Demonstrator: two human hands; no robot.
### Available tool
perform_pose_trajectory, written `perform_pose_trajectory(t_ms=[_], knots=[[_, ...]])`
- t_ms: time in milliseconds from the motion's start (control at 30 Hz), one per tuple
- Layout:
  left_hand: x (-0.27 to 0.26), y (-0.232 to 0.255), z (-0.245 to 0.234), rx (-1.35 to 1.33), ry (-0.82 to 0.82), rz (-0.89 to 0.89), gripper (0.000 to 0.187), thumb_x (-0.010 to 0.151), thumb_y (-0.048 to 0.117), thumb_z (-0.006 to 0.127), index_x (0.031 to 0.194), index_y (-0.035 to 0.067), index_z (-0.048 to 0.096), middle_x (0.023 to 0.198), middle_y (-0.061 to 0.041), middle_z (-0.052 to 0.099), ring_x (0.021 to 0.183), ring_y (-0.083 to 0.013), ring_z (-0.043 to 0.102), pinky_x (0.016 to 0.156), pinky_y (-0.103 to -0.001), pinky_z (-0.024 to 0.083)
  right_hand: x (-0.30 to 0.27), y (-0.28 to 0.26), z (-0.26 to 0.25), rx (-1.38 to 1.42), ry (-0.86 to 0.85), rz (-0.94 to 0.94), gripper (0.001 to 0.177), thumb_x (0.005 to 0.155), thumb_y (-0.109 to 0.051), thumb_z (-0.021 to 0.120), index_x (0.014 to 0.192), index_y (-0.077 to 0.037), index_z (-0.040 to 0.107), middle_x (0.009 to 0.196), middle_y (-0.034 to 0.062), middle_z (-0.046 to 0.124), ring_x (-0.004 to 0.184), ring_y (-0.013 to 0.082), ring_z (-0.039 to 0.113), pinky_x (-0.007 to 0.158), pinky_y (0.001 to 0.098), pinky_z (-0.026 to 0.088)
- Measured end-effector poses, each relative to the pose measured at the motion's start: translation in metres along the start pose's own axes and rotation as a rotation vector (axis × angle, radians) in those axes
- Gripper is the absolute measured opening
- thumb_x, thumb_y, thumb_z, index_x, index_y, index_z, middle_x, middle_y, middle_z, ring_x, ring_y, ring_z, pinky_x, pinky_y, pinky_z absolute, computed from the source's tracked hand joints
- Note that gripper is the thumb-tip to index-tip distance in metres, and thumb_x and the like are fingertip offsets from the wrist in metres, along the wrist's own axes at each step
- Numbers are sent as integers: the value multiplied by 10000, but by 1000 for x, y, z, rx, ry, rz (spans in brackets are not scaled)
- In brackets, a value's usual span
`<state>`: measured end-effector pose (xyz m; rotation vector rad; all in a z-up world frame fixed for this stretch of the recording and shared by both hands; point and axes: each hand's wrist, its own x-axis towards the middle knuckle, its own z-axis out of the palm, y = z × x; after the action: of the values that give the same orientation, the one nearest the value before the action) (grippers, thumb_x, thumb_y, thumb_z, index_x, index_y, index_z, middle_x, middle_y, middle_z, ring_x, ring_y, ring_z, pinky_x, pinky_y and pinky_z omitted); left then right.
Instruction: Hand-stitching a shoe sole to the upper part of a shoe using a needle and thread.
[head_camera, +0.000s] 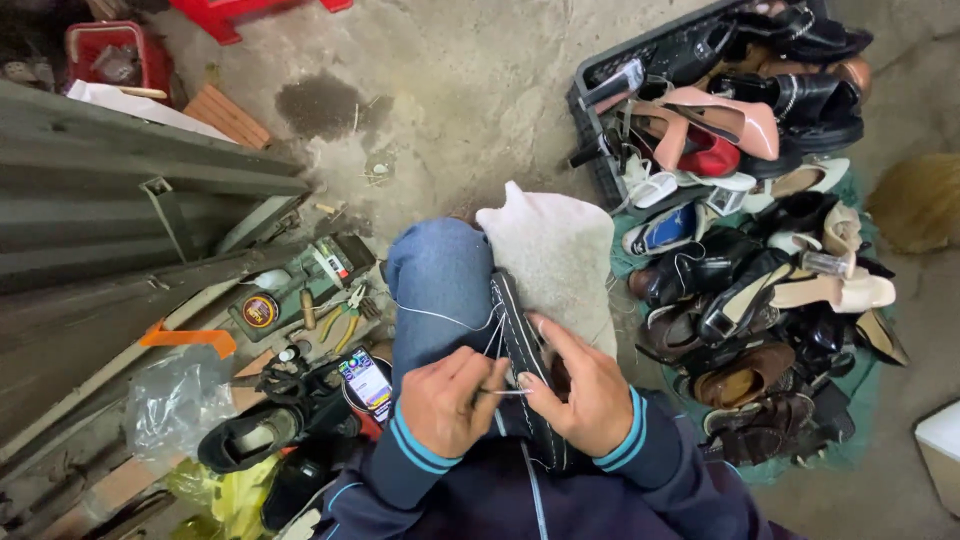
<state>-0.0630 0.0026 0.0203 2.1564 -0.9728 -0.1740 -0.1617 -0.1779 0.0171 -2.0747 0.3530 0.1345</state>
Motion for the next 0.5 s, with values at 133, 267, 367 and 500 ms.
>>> perform_pose_trajectory(t_ms=[133, 267, 367, 500], knots=[[11, 3, 0, 130, 92, 73, 424, 1009, 234, 669, 667, 130, 439, 598, -31, 397, 479, -225, 433, 437, -374, 347, -9, 5, 1, 27, 1, 140, 652, 879, -393, 614, 1423, -37, 562, 776, 58, 739, 590, 169, 672, 604, 314, 531], [14, -6, 16, 338, 162, 32, 414, 1013, 274, 680, 669, 159, 479, 638, -32, 410, 476, -263, 467, 449, -391, 380, -11, 3, -1, 166, 28, 158, 574, 898, -294, 624, 1406, -28, 597, 594, -31, 472, 483, 98, 402, 473, 291, 368], [16, -11, 32, 389, 82, -6, 186, 1034, 291, 630, 1121, 136, 683, 861, -20, 592, 599, -249, 608, 490, -391, 440, -15, 4, 0, 286, 18, 142, 573, 928, -290, 581, 1432, -19, 549, 1072, 53, 805, 929, 122, 741, 845, 262, 560], [18, -17, 47, 290, -8, -96, 167, 992, 246, 623, 1145, 179, 636, 932, -7, 555, 696, -254, 643, 430, -421, 431, -15, 6, -1, 393, 28, 141, 550, 934, -237, 596, 1416, 24, 549, 1027, 72, 786, 883, 129, 720, 812, 269, 563]])
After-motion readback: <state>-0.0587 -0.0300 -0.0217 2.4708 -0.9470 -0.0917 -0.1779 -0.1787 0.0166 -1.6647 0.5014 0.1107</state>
